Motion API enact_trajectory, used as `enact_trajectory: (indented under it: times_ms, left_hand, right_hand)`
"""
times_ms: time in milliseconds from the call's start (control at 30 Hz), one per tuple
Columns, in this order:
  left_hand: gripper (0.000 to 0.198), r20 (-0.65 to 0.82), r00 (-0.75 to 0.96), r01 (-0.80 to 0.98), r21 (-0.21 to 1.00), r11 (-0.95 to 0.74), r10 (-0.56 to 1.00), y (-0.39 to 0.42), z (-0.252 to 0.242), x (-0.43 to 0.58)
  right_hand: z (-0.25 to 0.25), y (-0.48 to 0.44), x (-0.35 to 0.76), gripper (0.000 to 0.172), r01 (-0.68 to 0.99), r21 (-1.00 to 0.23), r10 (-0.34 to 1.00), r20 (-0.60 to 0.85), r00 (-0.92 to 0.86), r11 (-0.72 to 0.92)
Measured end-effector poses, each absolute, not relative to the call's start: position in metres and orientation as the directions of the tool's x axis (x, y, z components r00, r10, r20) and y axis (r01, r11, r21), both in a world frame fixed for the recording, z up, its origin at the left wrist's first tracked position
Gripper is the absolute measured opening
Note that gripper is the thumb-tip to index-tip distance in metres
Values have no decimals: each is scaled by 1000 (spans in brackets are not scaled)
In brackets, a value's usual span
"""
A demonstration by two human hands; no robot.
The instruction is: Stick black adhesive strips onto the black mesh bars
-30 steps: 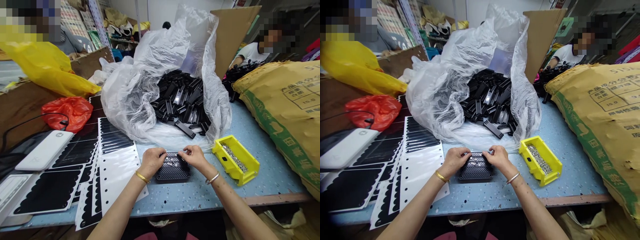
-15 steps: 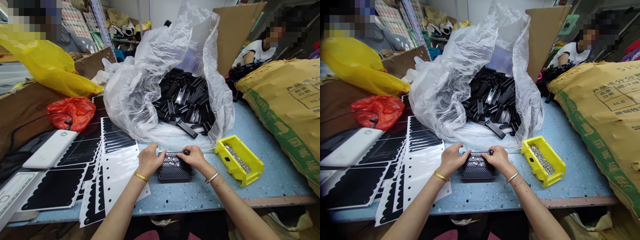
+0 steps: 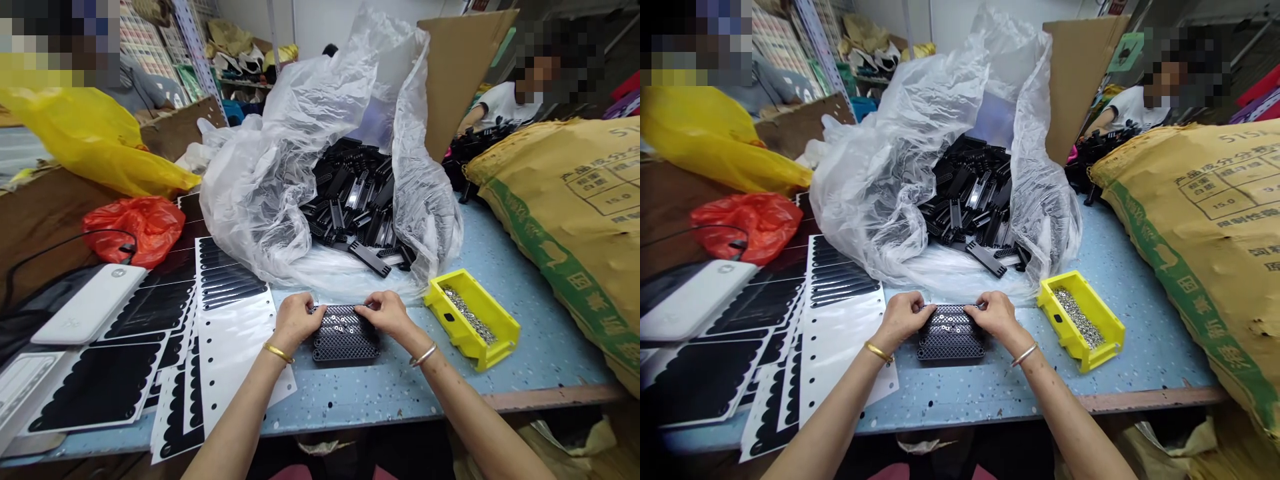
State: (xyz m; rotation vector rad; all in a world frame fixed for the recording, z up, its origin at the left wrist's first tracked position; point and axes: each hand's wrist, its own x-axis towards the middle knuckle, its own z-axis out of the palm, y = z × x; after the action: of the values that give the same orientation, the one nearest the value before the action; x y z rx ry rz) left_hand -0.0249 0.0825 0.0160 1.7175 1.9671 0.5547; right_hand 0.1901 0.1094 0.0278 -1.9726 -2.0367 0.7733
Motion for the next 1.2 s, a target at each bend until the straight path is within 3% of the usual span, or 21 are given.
enact_trajectory:
  times_ms: [400,1200]
  left_hand:
    - [28,-99,-107,792,593,145,989,83,16,-25]
    - [26,-93,-86,784,609,125,992,83,21,-25]
  right_hand:
    - [8,115,210,19,484,-866,951,-242,-193,-122]
    - [17,118,210,20,318,-902,914,-360,-184,-291]
